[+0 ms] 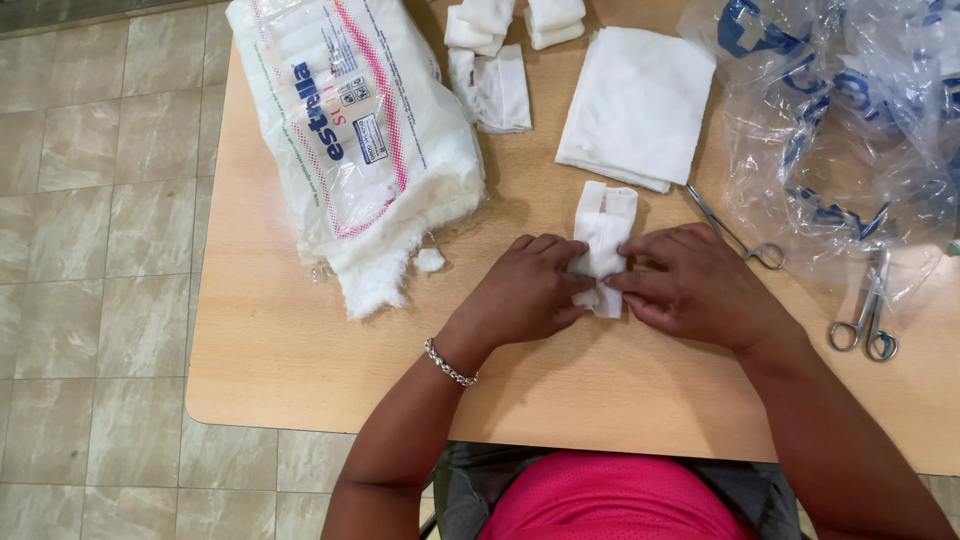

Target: The person folds a white gauze pad, places a cotton ball inside, folds it again, and trims the edges with scissors. They repeat this process with another gauze pad and cotton ball, stacking the finished items on the table.

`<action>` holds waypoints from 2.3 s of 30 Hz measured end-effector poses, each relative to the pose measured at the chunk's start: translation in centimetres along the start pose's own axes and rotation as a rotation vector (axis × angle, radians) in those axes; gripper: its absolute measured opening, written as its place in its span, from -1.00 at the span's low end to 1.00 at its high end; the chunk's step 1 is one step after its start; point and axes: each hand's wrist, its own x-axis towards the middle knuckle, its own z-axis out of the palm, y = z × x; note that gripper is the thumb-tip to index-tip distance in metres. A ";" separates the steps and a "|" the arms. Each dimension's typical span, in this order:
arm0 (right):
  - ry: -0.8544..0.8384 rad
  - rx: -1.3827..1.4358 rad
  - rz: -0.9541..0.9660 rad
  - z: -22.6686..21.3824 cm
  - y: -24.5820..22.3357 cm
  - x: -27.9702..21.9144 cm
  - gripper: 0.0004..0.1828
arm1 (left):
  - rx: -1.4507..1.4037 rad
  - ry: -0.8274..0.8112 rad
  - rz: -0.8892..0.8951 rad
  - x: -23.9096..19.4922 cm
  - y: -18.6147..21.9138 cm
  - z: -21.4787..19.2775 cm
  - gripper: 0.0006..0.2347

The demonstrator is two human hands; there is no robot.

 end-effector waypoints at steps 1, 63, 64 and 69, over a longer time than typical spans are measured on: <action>0.000 0.000 0.000 0.2 -0.1 0.0 -0.79 | 0.000 0.000 0.000 0.0 -0.3 0.5 -0.72; -0.171 0.669 0.971 0.5 1.8 7.1 -0.67 | -0.398 -0.077 -0.493 2.5 0.9 -0.1 -0.78; -0.172 0.669 0.970 0.3 1.6 6.8 -0.67 | -0.398 -0.076 -0.494 2.5 0.9 -0.2 -0.78; 0.091 0.382 0.443 -1.0 -1.4 5.4 -0.84 | -0.354 -0.063 -0.495 2.6 1.1 -0.2 -0.78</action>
